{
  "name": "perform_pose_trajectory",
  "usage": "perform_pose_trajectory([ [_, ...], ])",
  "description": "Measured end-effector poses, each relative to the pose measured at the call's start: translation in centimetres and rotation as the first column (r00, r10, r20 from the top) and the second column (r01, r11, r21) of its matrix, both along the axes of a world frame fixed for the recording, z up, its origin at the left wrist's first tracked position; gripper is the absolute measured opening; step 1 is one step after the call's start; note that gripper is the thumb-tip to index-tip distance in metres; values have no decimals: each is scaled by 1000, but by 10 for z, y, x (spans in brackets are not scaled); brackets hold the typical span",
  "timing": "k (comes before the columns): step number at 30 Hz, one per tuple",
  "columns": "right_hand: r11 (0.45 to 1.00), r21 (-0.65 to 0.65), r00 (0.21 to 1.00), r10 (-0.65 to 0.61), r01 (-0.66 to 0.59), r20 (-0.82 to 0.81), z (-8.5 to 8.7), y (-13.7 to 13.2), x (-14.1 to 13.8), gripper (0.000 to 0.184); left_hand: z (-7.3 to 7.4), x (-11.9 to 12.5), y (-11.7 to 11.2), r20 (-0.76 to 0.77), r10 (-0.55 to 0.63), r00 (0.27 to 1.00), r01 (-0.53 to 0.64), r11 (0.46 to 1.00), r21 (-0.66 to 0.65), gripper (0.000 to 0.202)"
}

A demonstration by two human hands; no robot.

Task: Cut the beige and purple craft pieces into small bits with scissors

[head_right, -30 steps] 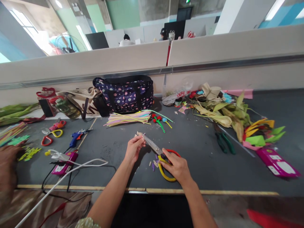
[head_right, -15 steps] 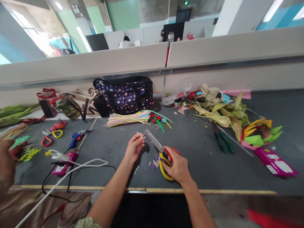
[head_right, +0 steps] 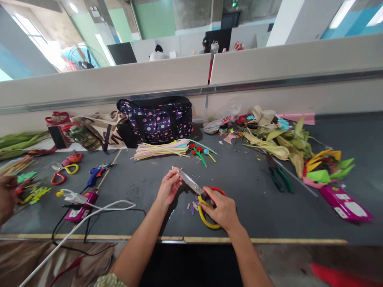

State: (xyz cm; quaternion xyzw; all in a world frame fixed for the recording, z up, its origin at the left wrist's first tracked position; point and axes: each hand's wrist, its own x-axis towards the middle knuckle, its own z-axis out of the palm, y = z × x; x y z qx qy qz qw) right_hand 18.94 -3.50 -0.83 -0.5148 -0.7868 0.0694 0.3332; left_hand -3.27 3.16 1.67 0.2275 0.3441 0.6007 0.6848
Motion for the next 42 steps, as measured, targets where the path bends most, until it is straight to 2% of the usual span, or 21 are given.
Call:
perform_pose_trajectory([
  [12,999,40,999,29,-28,-19,1,0,-1,49,1,1,-1,-26,13,1000,-13,1000,-19,33],
  [31,999,40,999,37,-37,-8,-4,1,1,50,-8,1,1,-1,0,1000,0,996,-87,32],
  [42,997,67,999,32,-31,-12,-4,1,0,48,-5,2,1,-11,-10,1000,9,996,-90,30],
])
